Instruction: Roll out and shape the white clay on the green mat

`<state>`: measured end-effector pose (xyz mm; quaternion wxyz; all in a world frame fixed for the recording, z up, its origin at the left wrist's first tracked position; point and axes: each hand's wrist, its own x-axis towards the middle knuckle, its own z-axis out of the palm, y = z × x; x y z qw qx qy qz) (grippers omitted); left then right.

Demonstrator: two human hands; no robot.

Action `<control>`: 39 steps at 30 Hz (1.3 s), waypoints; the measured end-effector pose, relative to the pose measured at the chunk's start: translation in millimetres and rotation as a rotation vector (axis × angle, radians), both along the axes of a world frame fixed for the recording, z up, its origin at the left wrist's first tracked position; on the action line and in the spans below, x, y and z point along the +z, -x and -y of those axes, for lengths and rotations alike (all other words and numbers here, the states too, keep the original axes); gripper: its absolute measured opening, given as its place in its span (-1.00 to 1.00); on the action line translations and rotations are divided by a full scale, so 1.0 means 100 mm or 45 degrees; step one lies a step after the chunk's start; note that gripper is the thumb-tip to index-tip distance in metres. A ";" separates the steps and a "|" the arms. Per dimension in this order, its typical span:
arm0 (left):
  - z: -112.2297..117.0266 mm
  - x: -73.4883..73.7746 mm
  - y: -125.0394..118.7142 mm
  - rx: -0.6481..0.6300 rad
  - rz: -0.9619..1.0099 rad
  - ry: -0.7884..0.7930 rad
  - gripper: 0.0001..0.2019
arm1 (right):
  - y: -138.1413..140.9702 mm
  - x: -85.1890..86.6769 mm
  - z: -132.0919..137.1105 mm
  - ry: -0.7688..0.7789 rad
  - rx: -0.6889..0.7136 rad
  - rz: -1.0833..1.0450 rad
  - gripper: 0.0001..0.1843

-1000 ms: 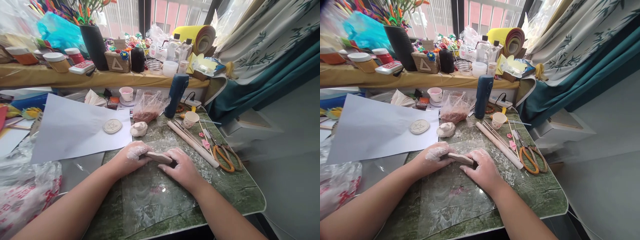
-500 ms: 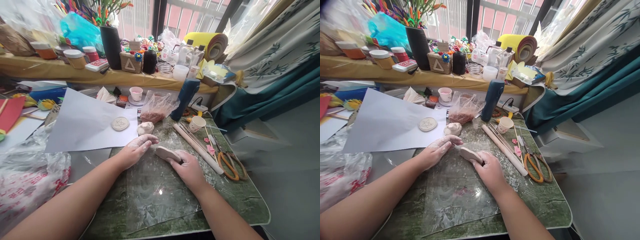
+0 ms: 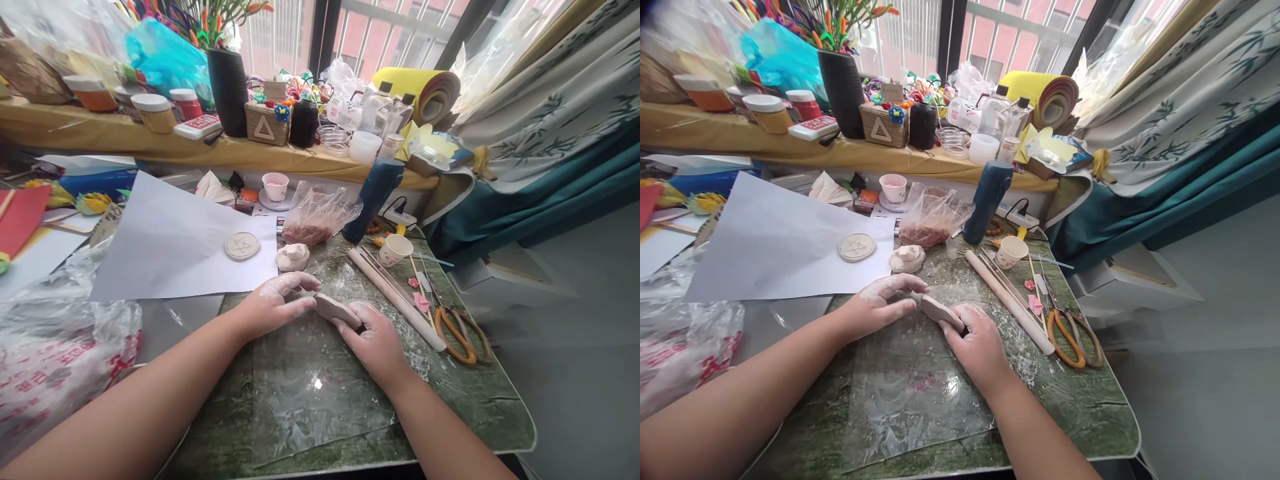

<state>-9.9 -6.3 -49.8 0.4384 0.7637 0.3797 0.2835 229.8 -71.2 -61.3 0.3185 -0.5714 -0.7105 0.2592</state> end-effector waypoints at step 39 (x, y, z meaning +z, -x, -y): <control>0.02 -0.05 -0.18 0.018 -0.111 -0.001 -0.89 | 0.07 -0.04 0.00 0.030 -0.054 -0.074 -0.80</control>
